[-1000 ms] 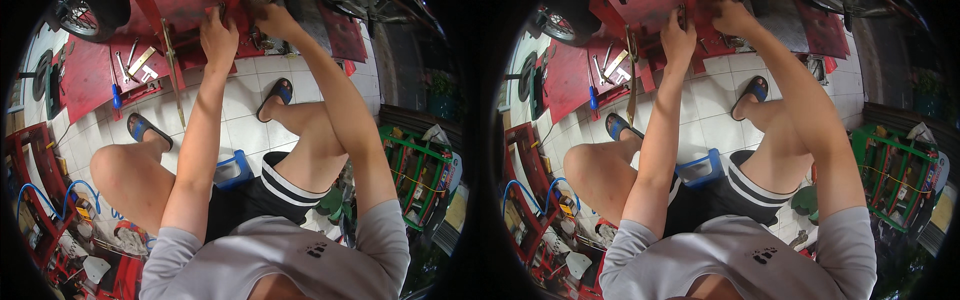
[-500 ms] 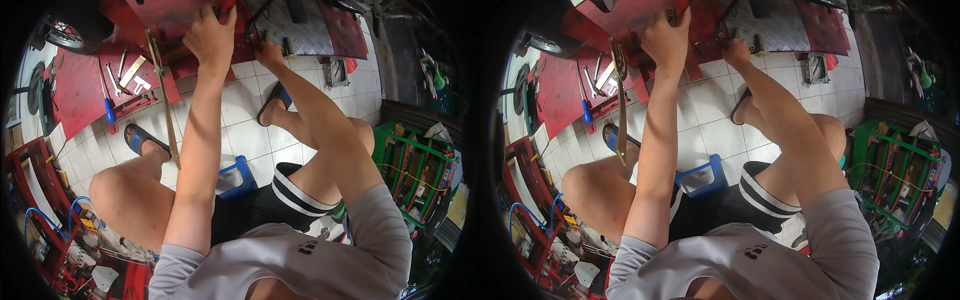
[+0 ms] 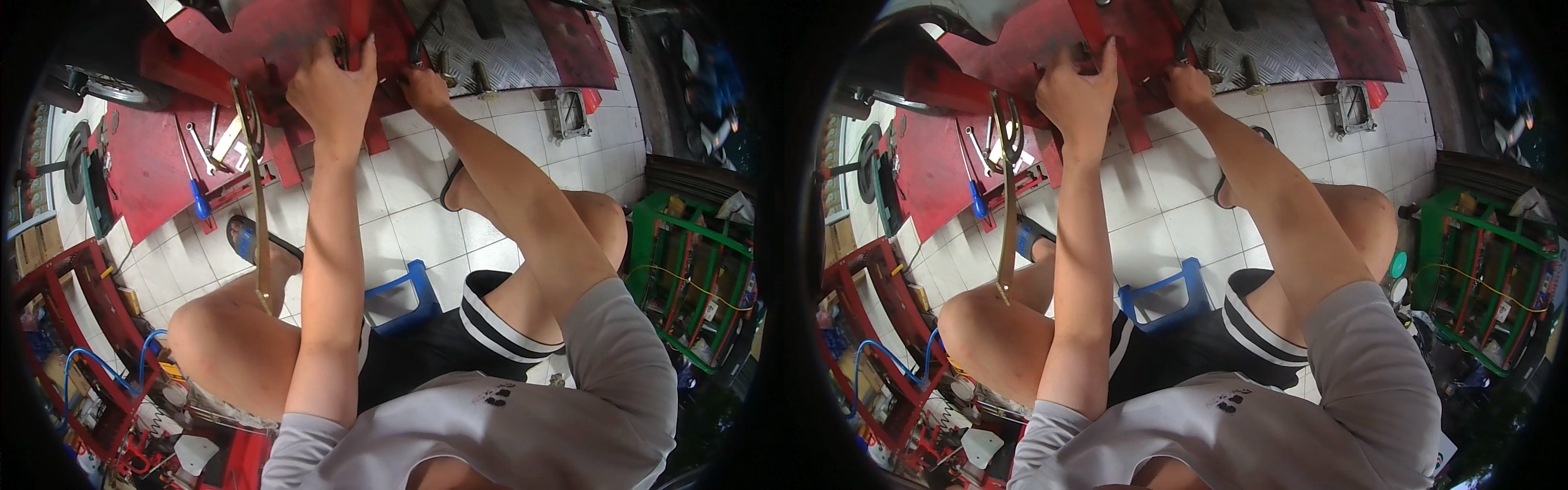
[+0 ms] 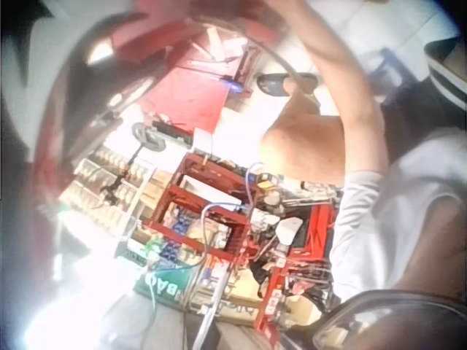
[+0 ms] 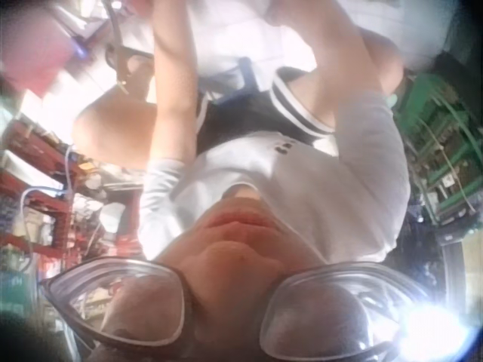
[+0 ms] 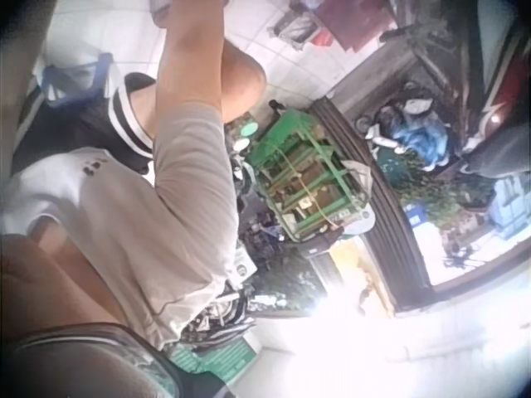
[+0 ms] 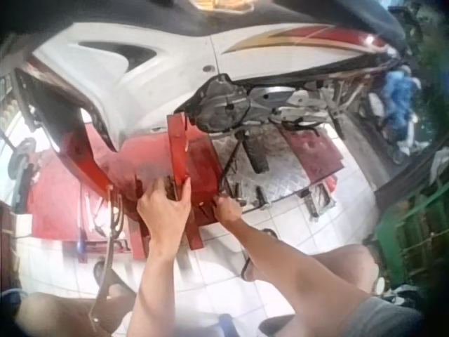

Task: The person sits on a low stool and works on a motorcycle brake assembly mounted on a red stand. They use a screwdriver to adjust components, then use a wrench to tighten a bolt on the assembly.

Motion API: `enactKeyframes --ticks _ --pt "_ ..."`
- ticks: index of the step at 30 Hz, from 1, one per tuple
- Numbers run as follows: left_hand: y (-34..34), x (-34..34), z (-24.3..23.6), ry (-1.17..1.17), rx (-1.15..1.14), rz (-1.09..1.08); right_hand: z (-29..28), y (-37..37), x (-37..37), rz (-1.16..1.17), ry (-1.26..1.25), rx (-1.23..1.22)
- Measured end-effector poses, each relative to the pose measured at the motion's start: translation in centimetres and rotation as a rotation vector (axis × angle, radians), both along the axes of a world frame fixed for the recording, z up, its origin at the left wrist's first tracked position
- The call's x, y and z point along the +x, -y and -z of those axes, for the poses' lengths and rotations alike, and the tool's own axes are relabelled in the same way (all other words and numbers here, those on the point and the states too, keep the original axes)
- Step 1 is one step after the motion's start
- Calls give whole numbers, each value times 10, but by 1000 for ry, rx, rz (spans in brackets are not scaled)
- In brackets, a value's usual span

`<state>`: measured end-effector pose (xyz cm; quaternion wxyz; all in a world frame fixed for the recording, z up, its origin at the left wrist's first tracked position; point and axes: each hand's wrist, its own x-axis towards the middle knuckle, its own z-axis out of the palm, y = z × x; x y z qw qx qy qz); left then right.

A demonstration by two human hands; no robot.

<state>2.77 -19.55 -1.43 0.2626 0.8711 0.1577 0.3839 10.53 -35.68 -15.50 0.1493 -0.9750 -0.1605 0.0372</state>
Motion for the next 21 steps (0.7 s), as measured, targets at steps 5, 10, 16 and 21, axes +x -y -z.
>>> enactKeyframes --ticks 5,10,16,21 --pt "5 -2 -2 5 -25 8 2 2 0 -50 33 -10" --pt "12 -9 -13 -123 -76 -9 -59 -1 11 -40 -125 -15" --pt "26 -6 -55 -544 -96 28 -183 2 23 -404 70 -54" --pt "5 17 -75 -881 -294 227 -219 2 -4 -194 23 292"
